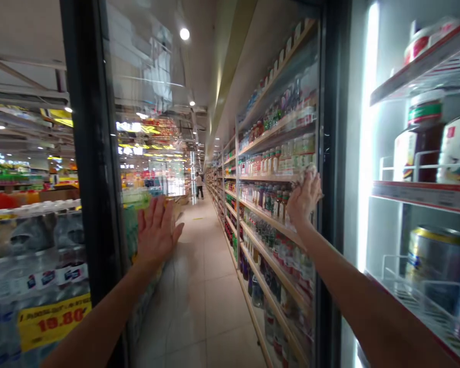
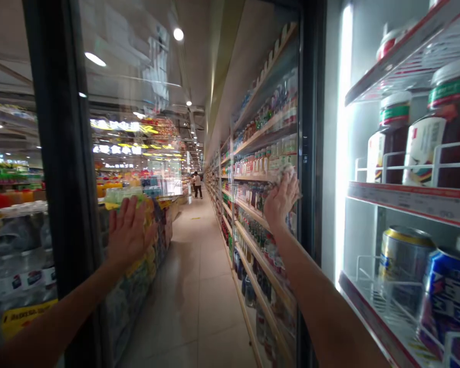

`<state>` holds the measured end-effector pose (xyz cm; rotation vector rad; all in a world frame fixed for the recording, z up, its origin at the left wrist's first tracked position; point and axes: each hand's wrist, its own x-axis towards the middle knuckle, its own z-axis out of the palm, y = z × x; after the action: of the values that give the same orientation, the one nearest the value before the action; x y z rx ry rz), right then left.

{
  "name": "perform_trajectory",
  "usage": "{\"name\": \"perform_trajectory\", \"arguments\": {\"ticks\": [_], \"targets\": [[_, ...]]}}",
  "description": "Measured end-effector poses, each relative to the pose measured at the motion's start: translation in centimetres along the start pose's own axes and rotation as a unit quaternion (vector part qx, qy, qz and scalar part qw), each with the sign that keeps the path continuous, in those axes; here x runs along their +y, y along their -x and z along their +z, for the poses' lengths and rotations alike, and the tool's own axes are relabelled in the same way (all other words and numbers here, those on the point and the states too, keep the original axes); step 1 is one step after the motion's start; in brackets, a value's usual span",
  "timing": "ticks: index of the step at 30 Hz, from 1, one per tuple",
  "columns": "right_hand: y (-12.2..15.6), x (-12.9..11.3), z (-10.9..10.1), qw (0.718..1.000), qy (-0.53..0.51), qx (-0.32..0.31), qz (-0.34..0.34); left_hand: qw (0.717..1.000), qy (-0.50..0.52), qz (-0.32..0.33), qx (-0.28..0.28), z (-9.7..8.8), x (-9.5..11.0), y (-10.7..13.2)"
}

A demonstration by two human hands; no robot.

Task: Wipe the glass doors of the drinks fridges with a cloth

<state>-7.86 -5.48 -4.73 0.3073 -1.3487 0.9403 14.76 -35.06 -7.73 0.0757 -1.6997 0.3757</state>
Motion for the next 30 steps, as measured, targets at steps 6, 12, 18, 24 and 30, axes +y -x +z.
{"name": "perform_trajectory", "arguments": {"ticks": [6,12,18,24,30], "targets": [[2.1,-4.9,0.1,0.926,-0.050,-0.203,-0.314,1.000,0.000,0.010,0.009,0.4,-0.2,-0.1],[-2.6,-6.4,1.8,0.996,-0.020,-0.063,-0.068,1.000,-0.007,0.012,0.011,0.6,-0.3,0.0],[-0.6,-8.5,1.4,0.909,-0.047,-0.204,-0.361,0.999,-0.021,0.022,0.024,0.5,-0.3,0.0],[-4.1,-6.6,1.8,0.996,-0.018,-0.076,-0.045,0.999,-0.031,0.017,0.023,0.4,-0.2,0.1],[-0.3,-8.5,1.5,0.907,-0.065,-0.192,-0.370,0.999,-0.028,0.021,0.019,0.2,-0.2,0.0]]}}
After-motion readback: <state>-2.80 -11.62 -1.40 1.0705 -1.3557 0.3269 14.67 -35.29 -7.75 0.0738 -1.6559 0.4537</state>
